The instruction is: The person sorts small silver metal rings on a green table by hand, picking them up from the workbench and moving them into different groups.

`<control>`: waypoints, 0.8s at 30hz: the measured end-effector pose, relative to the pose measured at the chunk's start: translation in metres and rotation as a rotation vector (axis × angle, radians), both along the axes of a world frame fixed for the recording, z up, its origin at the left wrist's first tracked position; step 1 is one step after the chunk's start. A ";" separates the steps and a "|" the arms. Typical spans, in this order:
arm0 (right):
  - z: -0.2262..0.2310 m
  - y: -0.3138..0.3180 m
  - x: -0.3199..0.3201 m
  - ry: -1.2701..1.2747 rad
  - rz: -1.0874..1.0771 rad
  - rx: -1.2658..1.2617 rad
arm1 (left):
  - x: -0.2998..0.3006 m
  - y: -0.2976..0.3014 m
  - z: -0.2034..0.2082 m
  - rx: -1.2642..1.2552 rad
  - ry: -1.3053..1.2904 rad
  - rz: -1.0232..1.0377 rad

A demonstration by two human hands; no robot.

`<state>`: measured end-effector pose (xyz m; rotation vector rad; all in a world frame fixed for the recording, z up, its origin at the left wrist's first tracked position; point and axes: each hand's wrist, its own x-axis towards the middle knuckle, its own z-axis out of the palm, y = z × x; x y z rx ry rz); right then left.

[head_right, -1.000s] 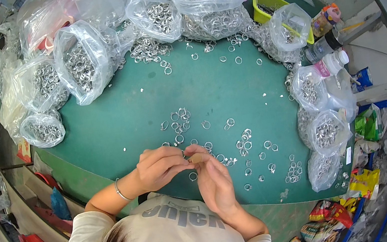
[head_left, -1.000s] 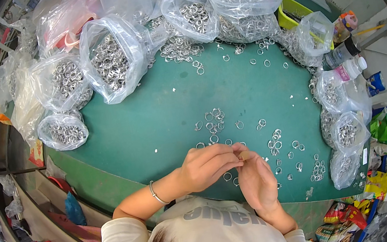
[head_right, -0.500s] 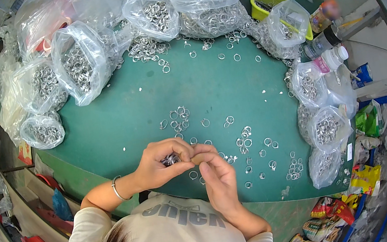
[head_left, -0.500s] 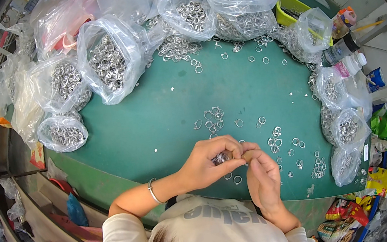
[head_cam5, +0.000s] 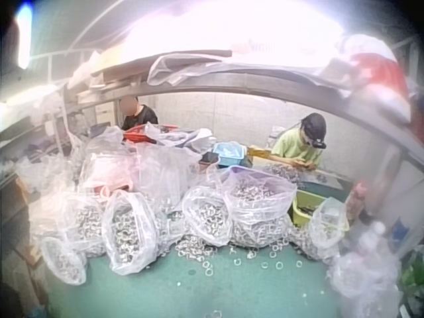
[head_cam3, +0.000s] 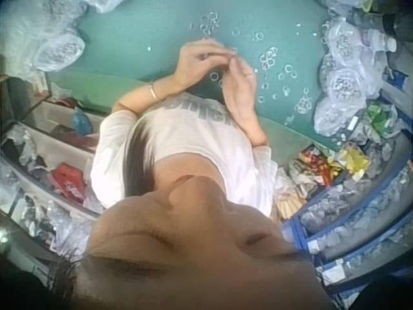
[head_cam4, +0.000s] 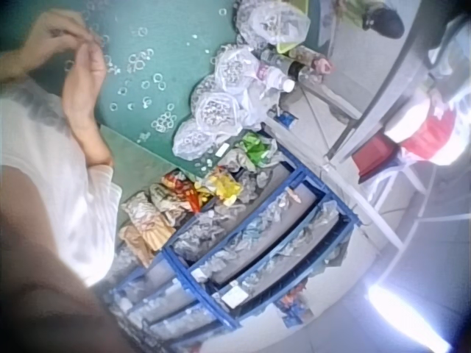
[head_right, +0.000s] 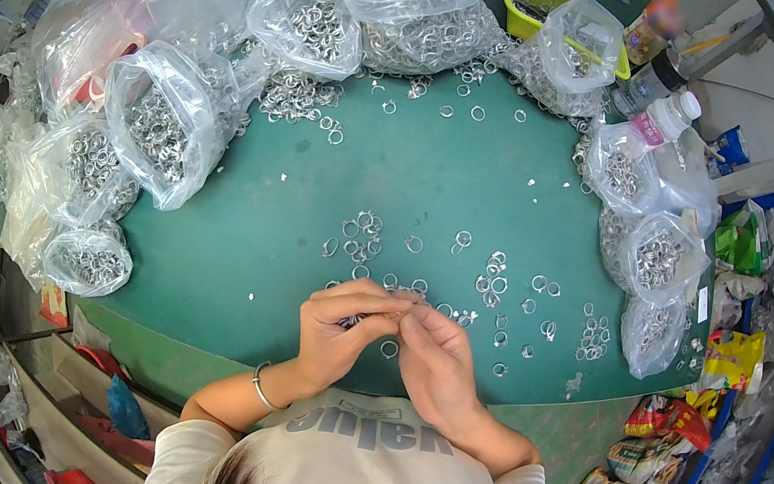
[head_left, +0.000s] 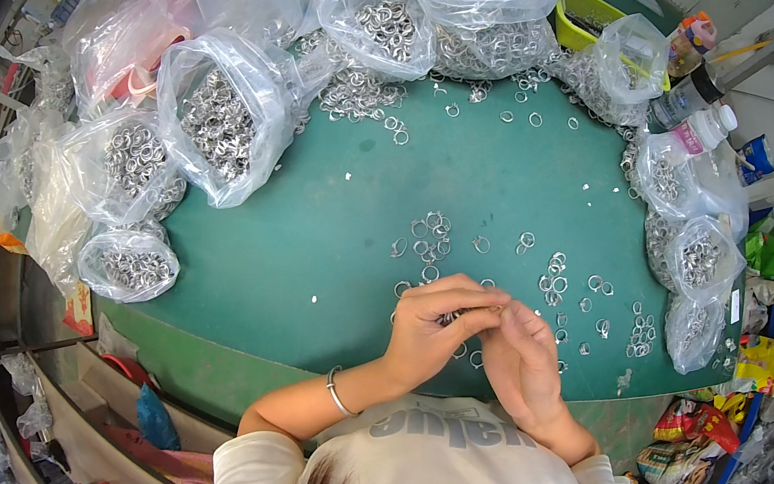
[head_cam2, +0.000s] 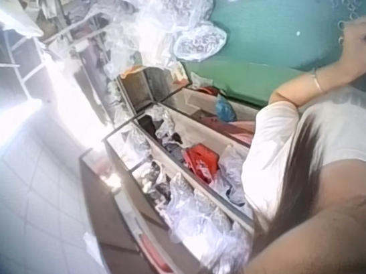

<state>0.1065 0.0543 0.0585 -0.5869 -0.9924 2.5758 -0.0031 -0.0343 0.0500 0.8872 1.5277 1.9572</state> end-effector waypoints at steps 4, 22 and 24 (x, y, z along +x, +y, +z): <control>0.002 0.002 0.001 -0.019 0.041 -0.083 | -0.004 -0.002 0.000 0.001 0.015 -0.041; -0.039 0.002 0.027 -0.126 0.077 -0.169 | 0.024 -0.013 -0.033 -0.186 -0.421 -0.133; -0.042 0.007 0.031 -0.157 0.007 -0.099 | 0.023 -0.013 -0.042 -0.157 -0.707 -0.163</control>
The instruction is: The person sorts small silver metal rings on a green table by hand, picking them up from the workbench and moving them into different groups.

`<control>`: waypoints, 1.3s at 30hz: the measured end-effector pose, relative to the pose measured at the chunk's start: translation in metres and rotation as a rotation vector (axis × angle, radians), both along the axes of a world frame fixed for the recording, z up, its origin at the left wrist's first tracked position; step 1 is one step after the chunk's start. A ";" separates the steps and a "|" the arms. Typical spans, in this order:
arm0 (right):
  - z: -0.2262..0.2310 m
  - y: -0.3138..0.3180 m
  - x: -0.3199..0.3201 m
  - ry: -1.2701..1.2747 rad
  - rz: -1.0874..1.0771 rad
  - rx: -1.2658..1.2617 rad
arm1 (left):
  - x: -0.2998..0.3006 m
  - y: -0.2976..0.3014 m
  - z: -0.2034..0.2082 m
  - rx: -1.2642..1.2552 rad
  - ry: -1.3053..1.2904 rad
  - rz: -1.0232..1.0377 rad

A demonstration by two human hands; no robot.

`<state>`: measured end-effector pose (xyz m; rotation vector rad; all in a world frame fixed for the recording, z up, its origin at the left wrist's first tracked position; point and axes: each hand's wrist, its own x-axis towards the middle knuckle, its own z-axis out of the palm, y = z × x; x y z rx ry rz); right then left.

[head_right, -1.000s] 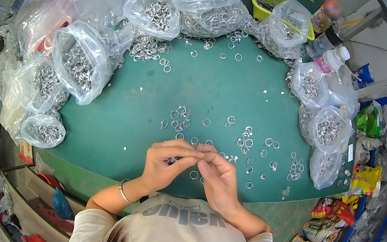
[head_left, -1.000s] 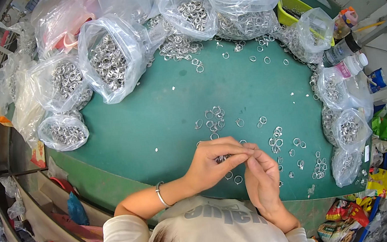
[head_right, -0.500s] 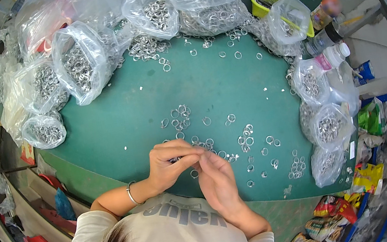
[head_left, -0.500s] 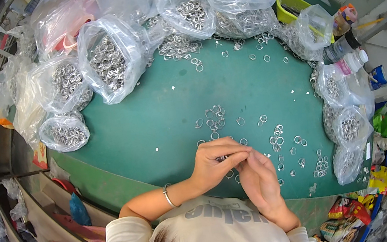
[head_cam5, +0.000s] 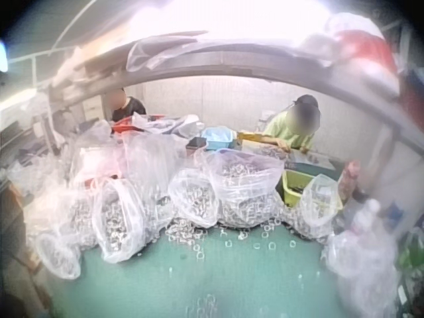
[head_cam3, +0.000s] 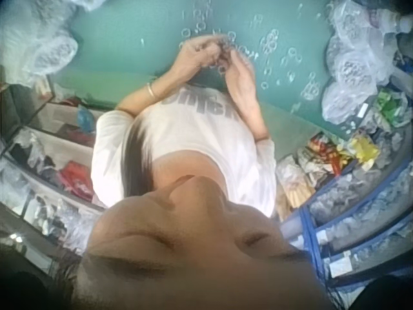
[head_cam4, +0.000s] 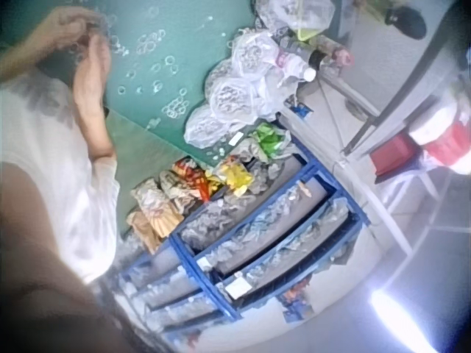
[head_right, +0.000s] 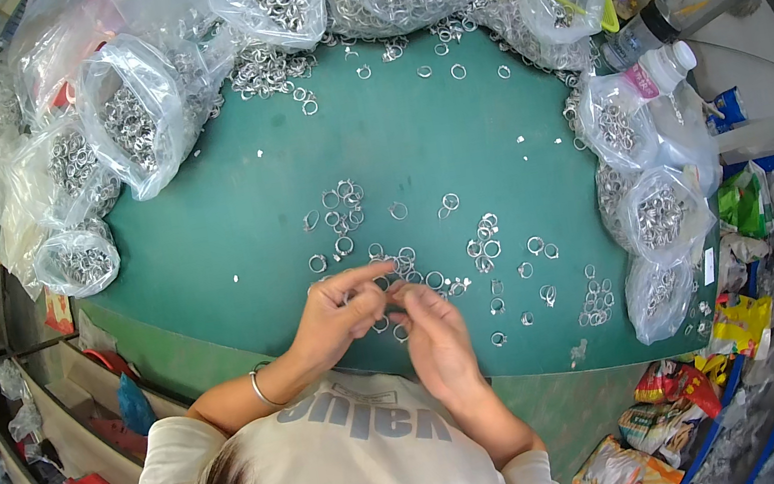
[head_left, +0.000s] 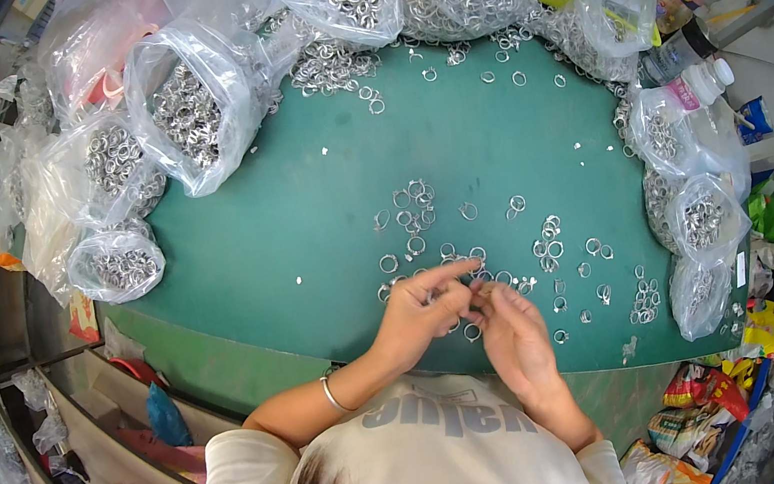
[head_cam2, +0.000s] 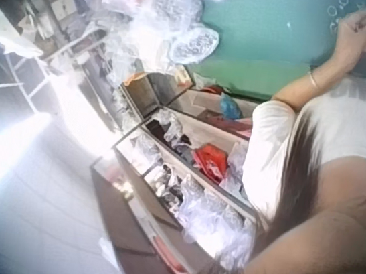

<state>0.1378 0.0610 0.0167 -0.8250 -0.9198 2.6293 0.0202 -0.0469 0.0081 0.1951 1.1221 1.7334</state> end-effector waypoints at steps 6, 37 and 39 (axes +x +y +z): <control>-0.014 0.028 0.035 -0.300 0.020 1.106 | -0.023 -0.027 0.002 -0.126 -0.154 0.248; -0.030 0.030 -0.015 -0.267 0.172 1.910 | -0.021 0.025 -0.017 -0.403 1.651 -0.169; -0.033 0.036 -0.009 -0.316 0.168 1.927 | -0.023 0.028 -0.023 -0.383 1.666 -0.191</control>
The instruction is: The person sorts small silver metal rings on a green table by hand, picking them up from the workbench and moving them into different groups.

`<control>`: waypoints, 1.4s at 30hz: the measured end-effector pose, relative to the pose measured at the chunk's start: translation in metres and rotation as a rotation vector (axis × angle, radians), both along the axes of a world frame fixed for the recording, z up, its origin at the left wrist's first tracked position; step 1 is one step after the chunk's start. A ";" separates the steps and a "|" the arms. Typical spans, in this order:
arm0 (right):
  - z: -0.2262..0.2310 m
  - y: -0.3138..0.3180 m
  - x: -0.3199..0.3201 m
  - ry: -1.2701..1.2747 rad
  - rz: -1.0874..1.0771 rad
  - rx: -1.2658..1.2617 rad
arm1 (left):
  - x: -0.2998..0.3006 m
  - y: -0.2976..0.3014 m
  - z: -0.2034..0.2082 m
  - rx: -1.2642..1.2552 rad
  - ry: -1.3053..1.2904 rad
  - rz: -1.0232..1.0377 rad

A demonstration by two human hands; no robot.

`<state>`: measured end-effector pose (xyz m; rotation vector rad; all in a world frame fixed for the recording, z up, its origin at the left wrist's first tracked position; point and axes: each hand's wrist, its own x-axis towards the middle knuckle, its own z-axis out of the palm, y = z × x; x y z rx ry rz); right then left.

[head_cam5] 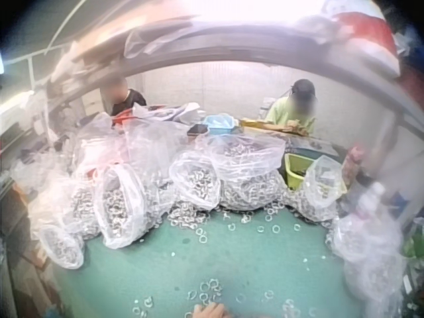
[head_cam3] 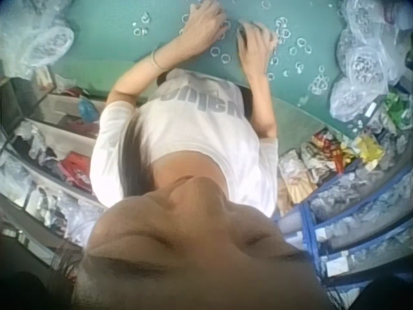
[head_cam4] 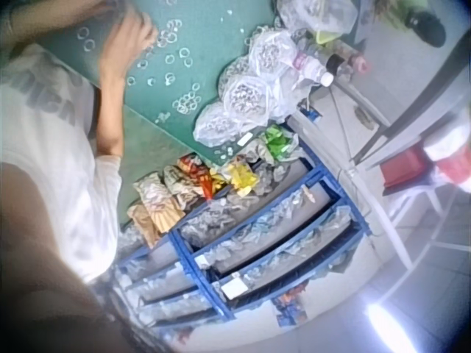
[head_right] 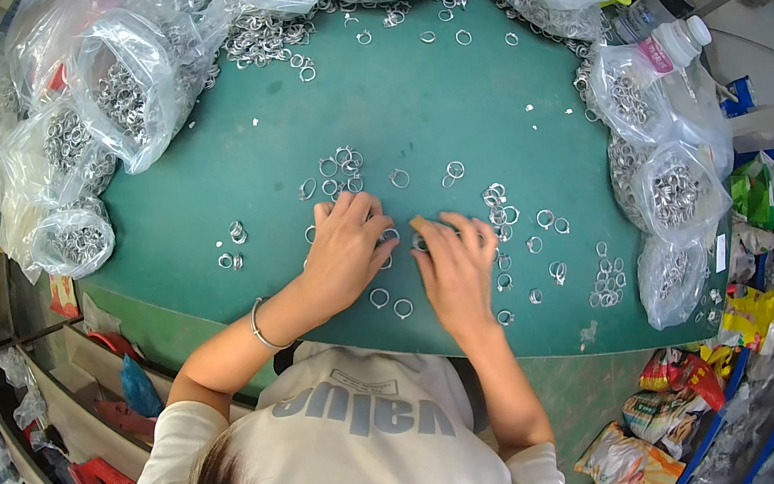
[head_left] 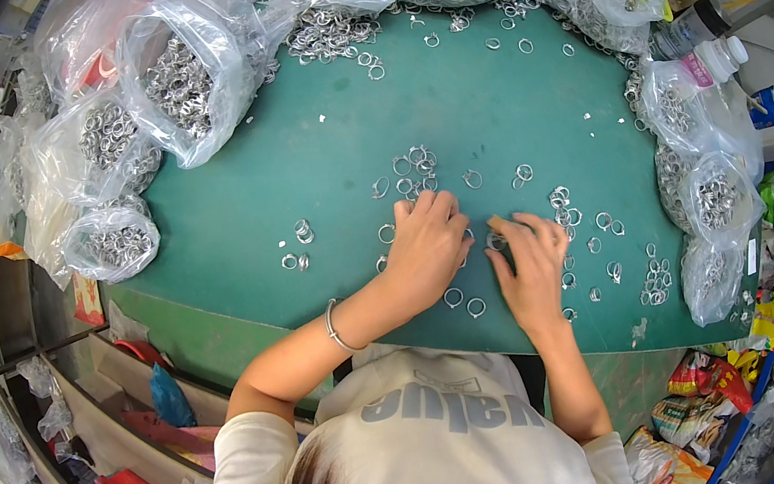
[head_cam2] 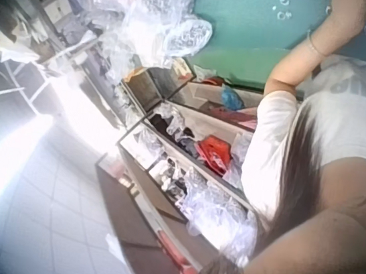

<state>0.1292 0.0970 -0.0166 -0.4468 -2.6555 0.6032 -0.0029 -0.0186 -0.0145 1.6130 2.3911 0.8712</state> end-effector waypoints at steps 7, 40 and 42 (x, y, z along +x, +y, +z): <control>0.015 0.007 0.022 -0.013 -0.174 0.075 | -0.005 -0.004 0.005 0.038 -0.205 0.043; 0.020 -0.037 0.019 -0.087 0.231 -0.334 | -0.023 -0.102 0.026 -0.021 0.052 0.335; 0.007 -0.043 0.017 -0.055 0.283 -0.335 | -0.002 -0.089 0.028 -0.031 -0.169 0.177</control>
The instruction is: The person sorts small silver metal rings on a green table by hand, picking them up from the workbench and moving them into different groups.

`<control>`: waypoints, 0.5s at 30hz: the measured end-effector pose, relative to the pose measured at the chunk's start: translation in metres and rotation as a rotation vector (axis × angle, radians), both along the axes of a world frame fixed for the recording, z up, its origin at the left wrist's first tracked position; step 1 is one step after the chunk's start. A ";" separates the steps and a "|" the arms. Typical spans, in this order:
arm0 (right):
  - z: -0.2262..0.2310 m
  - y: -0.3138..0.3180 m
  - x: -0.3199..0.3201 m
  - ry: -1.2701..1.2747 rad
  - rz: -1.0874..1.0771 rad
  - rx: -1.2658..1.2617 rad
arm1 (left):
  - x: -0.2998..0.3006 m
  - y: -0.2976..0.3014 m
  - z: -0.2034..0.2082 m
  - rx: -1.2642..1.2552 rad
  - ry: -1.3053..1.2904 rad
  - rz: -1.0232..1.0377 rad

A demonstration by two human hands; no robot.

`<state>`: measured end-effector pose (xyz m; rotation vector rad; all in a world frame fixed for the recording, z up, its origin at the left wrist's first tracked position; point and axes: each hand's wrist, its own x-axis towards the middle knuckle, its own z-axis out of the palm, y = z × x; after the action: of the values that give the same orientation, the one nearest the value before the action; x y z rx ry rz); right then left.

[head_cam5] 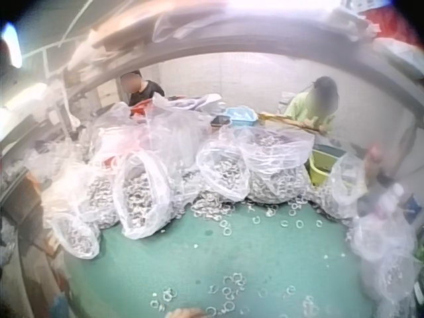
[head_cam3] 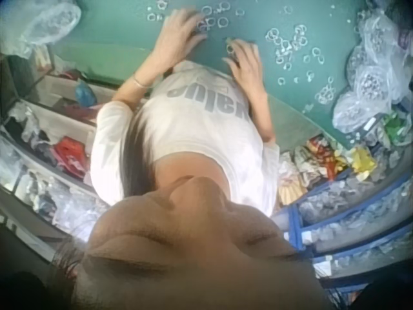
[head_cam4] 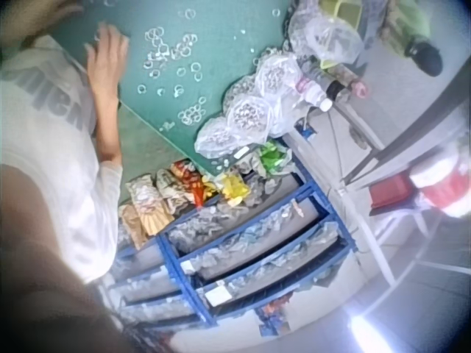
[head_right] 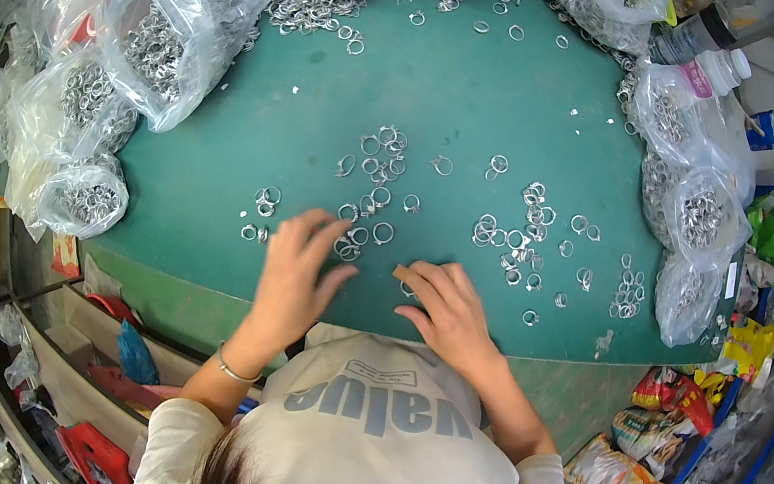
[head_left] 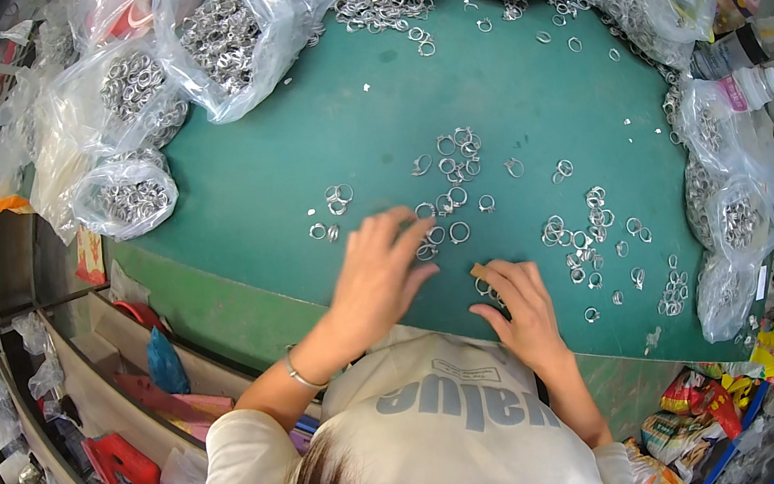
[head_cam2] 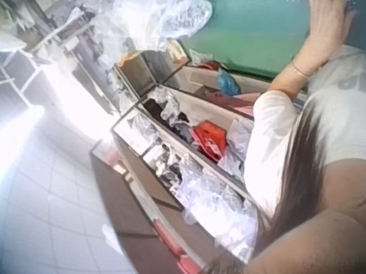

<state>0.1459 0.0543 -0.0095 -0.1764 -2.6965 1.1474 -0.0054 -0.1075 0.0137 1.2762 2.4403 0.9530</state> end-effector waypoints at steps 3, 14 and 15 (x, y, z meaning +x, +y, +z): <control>-0.015 -0.002 0.003 0.053 0.047 -0.051 | 0.015 0.008 -0.020 -0.005 -0.029 0.046; -0.010 -0.011 -0.041 0.045 -0.080 0.094 | 0.007 -0.010 -0.013 0.032 -0.026 0.188; -0.014 -0.009 -0.036 -0.001 -0.039 0.099 | 0.008 -0.010 -0.010 0.045 -0.047 0.213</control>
<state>0.1097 0.0453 -0.0240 -0.2122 -2.7301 1.0008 0.0024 -0.1175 0.0041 1.0091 2.5692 1.0831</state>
